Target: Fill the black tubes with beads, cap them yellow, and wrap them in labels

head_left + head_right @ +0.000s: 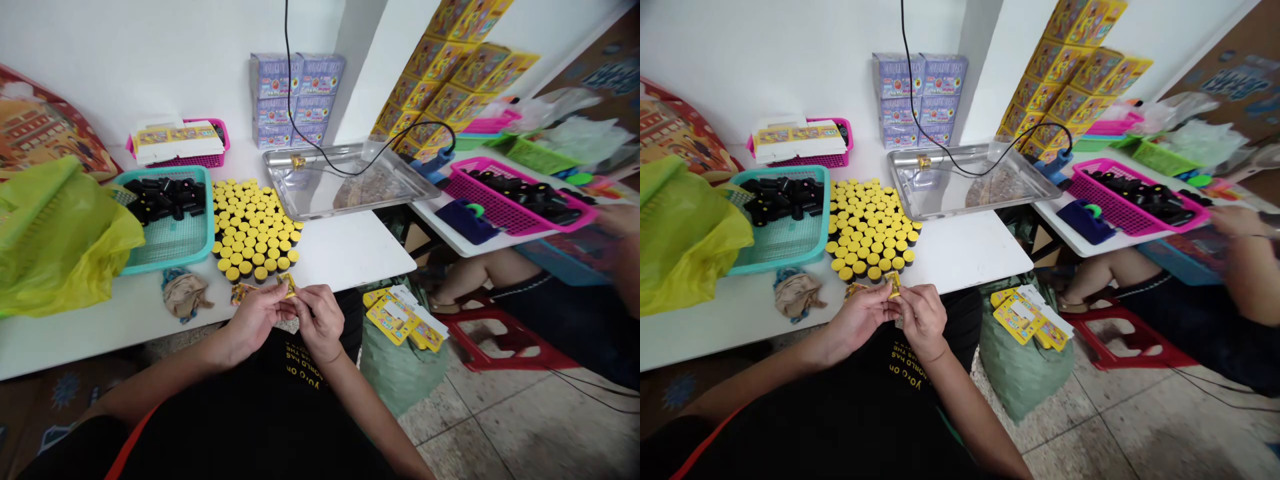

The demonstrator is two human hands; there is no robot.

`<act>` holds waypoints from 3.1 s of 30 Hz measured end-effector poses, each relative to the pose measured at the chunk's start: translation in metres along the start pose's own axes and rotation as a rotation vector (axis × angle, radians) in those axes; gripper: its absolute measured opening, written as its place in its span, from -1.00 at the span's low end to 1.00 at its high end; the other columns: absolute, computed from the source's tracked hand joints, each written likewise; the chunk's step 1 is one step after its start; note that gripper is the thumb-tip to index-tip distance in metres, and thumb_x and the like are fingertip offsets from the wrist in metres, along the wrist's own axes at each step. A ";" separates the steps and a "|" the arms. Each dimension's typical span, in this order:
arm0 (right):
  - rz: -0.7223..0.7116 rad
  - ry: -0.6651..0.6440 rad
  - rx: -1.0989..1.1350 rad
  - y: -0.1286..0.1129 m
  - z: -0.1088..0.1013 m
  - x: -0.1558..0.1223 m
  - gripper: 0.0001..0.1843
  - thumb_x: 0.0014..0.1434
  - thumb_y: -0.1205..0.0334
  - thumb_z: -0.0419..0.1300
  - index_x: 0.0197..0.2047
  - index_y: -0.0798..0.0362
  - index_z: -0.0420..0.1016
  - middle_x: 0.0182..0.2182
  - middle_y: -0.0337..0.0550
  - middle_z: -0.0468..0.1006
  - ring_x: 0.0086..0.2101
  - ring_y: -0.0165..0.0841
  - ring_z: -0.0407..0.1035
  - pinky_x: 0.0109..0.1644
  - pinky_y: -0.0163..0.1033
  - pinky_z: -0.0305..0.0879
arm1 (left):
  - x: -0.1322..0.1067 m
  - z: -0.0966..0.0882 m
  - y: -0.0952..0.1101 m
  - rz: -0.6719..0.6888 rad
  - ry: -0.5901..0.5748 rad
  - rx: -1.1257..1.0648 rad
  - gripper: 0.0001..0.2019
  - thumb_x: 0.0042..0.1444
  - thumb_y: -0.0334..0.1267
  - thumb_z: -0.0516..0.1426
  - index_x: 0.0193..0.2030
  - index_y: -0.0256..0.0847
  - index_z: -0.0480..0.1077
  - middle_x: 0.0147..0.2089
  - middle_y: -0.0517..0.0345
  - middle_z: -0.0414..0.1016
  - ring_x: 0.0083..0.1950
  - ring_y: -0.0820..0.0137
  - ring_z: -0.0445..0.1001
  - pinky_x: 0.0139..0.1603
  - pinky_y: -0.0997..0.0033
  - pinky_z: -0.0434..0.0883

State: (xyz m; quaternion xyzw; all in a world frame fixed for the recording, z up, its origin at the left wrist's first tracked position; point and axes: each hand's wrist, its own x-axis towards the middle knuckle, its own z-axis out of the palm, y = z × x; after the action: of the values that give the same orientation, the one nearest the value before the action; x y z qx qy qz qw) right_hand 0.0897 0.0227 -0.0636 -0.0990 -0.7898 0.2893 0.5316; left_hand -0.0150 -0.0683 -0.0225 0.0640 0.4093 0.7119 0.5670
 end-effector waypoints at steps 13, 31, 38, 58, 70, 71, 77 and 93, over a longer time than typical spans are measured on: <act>0.185 -0.126 0.133 -0.008 -0.003 0.001 -0.71 0.29 0.40 0.18 0.03 -0.04 0.55 -0.38 -0.20 0.48 -0.37 -0.37 0.41 -0.32 -0.23 0.39 | -0.005 0.001 0.005 0.050 -0.089 0.119 -0.67 0.12 -0.15 0.26 -0.04 -0.24 0.36 -0.38 0.13 0.49 -0.44 0.39 0.50 -0.41 0.39 0.48; 0.682 -0.038 0.569 0.006 0.000 -0.004 -0.84 0.20 0.14 0.30 -0.17 0.01 0.58 -0.39 -0.22 0.56 -0.40 -0.37 0.47 -0.29 -0.23 0.47 | 0.003 -0.002 0.008 0.045 -0.014 0.147 -0.63 0.04 -0.04 0.32 -0.28 -0.22 0.27 -0.43 0.16 0.51 -0.55 0.39 0.51 -0.63 0.51 0.39; 0.554 -0.125 0.611 0.006 -0.003 -0.003 -0.78 0.18 0.20 0.34 -0.07 -0.10 0.63 -0.32 -0.21 0.51 -0.32 -0.38 0.44 -0.31 -0.28 0.42 | 0.001 -0.001 0.008 0.074 0.020 0.229 -0.64 0.06 0.00 0.29 -0.24 -0.23 0.34 -0.54 0.21 0.47 -0.67 0.47 0.41 -0.73 0.58 0.29; 0.395 -0.238 0.412 0.003 -0.012 0.006 -0.83 0.24 0.19 0.29 -0.09 -0.08 0.62 -0.34 -0.19 0.51 -0.33 -0.35 0.45 -0.25 -0.20 0.43 | 0.005 0.000 0.002 -0.029 0.088 0.247 -0.51 -0.02 0.20 0.30 -0.38 -0.19 0.27 -0.65 0.30 0.34 -0.76 0.55 0.26 -0.77 0.60 0.03; 0.322 -0.199 0.322 -0.002 -0.011 0.006 -0.87 0.25 0.26 0.27 -0.12 -0.06 0.58 -0.27 -0.16 0.51 -0.25 -0.31 0.44 -0.19 -0.16 0.42 | 0.008 -0.003 -0.006 -0.051 0.057 0.301 -0.51 0.06 0.26 0.21 -0.34 -0.17 0.29 -0.69 0.32 0.29 -0.78 0.54 0.23 -0.79 0.58 -0.02; 0.320 -0.213 0.321 -0.002 -0.011 0.006 -0.85 0.25 0.26 0.27 -0.09 -0.07 0.58 -0.26 -0.15 0.51 -0.24 -0.30 0.45 -0.20 -0.16 0.42 | 0.008 -0.003 -0.006 -0.039 0.053 0.318 -0.50 0.07 0.27 0.19 -0.35 -0.17 0.28 -0.69 0.30 0.30 -0.78 0.53 0.24 -0.79 0.58 -0.02; 0.348 -0.151 0.322 -0.001 -0.010 0.005 -0.92 0.27 0.26 0.23 -0.23 -0.05 0.57 -0.30 -0.17 0.51 -0.25 -0.30 0.45 -0.16 -0.14 0.43 | 0.007 -0.005 -0.009 -0.045 0.027 0.341 -0.47 0.07 0.33 0.14 -0.36 -0.17 0.27 -0.71 0.29 0.28 -0.78 0.51 0.25 -0.79 0.60 0.01; 0.240 -0.011 -0.370 0.127 0.016 0.119 -0.74 0.13 0.05 0.29 -0.27 0.06 0.44 -0.38 -0.17 0.45 -0.44 -0.33 0.31 -0.30 -0.18 0.31 | -0.042 -0.074 0.048 0.477 0.348 0.812 -0.66 0.22 0.06 0.14 -0.35 -0.19 0.42 -0.60 0.29 0.24 -0.61 0.53 0.20 -0.58 0.53 0.17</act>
State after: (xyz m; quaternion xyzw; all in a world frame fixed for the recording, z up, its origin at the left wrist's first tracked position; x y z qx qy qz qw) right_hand 0.0073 0.1755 -0.0464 -0.2865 -0.8149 0.2011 0.4620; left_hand -0.0778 -0.1430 -0.0243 0.2517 0.7159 0.6051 0.2409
